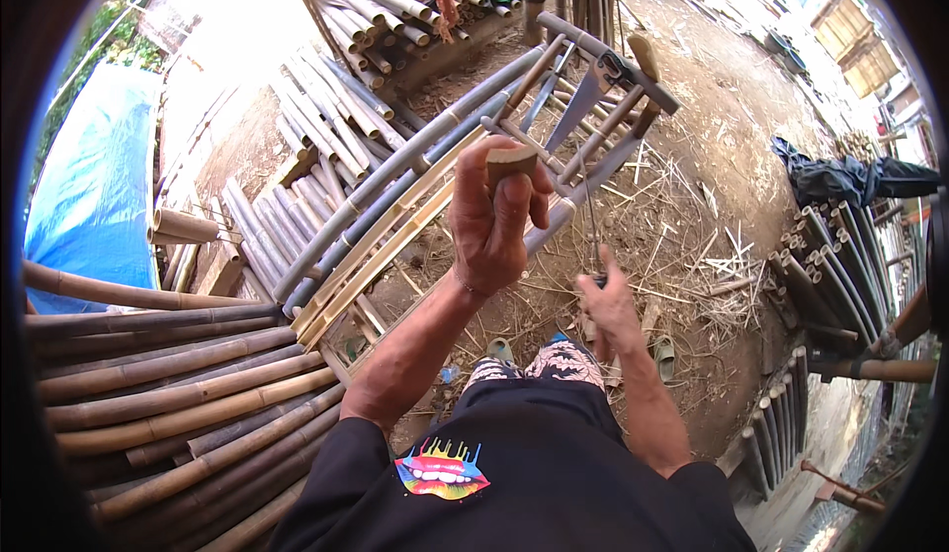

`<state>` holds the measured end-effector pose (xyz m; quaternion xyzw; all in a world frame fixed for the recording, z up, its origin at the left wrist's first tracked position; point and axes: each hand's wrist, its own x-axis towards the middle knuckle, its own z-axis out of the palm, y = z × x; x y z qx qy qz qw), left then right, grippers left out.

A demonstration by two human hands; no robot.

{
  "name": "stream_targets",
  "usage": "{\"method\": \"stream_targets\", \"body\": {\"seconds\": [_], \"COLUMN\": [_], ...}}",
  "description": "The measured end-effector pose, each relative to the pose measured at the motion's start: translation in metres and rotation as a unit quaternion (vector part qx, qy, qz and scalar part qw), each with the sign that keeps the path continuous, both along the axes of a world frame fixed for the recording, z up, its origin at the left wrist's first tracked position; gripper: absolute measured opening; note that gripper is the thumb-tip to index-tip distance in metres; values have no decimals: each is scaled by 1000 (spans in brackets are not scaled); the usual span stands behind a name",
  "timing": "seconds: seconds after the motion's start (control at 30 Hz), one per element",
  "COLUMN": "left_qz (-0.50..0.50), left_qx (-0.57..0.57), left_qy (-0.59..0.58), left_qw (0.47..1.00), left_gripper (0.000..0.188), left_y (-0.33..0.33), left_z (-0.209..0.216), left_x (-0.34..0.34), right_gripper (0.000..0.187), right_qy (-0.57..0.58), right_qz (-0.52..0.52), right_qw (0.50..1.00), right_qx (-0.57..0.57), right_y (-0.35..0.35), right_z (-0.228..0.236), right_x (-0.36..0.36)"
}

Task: The person uses a knife to shave a thin bamboo strip, repeatedly drawing the blade along its length to smooth it.

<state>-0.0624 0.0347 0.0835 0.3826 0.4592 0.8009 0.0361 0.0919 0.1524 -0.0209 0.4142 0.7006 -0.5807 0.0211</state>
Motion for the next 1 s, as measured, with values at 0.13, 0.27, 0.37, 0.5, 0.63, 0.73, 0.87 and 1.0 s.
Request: {"method": "stream_targets", "body": {"seconds": [0.13,0.27,0.37,0.5,0.63,0.73,0.87,1.0], "left_qz": [111,21,12,19,19,24,14,2], "left_qx": [-34,-299,-271,-270,-257,-256,-255,-277], "left_qy": [96,112,157,231,301,321,332,346], "left_qw": [989,947,950,935,918,912,908,897], "left_gripper": [19,15,31,37,36,38,39,38], "left_y": [30,42,59,86,104,110,114,113], "left_z": [-5,-27,-28,-28,-31,-32,-29,-24], "left_x": [19,33,55,88,115,128,139,145], "right_gripper": [63,55,43,30,31,32,33,34], "right_qy": [87,229,235,217,250,258,239,241], "right_qz": [10,-10,4,26,30,28,27,26], "right_qw": [982,963,958,951,935,918,928,927], "right_qx": [166,139,165,217,250,301,284,288], "right_y": [17,12,21,37,47,49,50,49], "right_z": [5,60,89,112,110,106,106,105], "right_x": [78,116,135,147,159,167,179,186]}}
